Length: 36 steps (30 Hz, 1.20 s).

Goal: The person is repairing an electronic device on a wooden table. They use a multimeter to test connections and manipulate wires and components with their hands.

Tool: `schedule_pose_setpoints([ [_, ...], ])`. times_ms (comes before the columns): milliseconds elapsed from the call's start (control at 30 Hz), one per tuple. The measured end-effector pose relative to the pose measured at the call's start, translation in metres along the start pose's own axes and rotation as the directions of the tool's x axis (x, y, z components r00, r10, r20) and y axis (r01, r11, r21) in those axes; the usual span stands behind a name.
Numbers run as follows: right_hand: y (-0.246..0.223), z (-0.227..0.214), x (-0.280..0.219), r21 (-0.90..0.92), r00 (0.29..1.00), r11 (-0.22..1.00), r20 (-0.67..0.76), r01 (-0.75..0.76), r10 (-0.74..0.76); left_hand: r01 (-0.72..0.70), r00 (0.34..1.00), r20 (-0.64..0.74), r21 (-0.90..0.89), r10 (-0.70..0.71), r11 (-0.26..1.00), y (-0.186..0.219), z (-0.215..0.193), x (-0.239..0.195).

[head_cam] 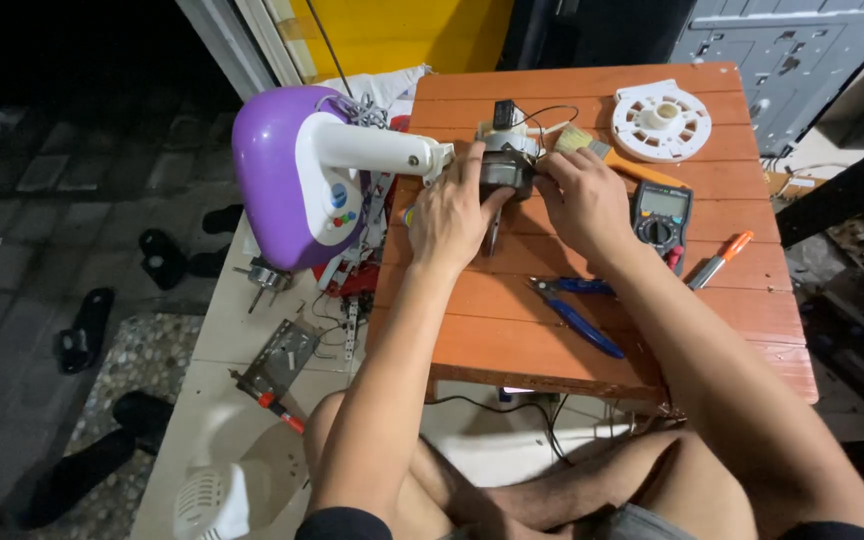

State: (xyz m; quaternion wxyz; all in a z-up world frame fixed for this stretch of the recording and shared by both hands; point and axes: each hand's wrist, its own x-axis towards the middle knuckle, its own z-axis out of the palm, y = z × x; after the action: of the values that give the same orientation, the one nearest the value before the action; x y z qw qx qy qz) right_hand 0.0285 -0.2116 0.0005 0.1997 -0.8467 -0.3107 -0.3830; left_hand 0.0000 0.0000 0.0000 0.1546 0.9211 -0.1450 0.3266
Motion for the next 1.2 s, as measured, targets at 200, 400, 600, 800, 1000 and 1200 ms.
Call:
schedule_pose_setpoints([
  [200,-0.002,-0.004,0.002,-0.02,1.0,1.0,0.018,-0.008,0.008,0.01,0.999,0.042,-0.011,-0.009,1.0,-0.001,-0.001,0.001],
  [400,-0.009,-0.007,-0.002,-0.02,0.998,0.998,0.02,0.065,-0.065,0.006,0.998,0.058,-0.047,-0.003,0.999,-0.001,-0.006,0.001],
  [600,-0.013,-0.011,0.002,0.027,0.995,0.994,0.015,0.101,-0.102,0.035,0.993,0.119,-0.068,-0.027,0.997,0.002,-0.012,0.002],
  [800,-0.012,-0.042,0.016,0.336,0.964,0.936,-0.195,-0.107,0.18,0.058,0.972,0.236,-0.142,-0.023,0.988,0.008,-0.032,0.005],
  [1000,0.013,-0.065,0.013,0.372,0.864,0.916,-0.4,-0.151,0.305,0.112,0.85,0.522,-0.053,-0.068,0.992,-0.003,-0.041,0.018],
  [1200,0.019,-0.105,0.019,0.502,0.761,0.842,-0.464,-0.196,0.453,0.157,0.966,0.206,0.013,-0.156,0.988,0.007,-0.078,-0.028],
])
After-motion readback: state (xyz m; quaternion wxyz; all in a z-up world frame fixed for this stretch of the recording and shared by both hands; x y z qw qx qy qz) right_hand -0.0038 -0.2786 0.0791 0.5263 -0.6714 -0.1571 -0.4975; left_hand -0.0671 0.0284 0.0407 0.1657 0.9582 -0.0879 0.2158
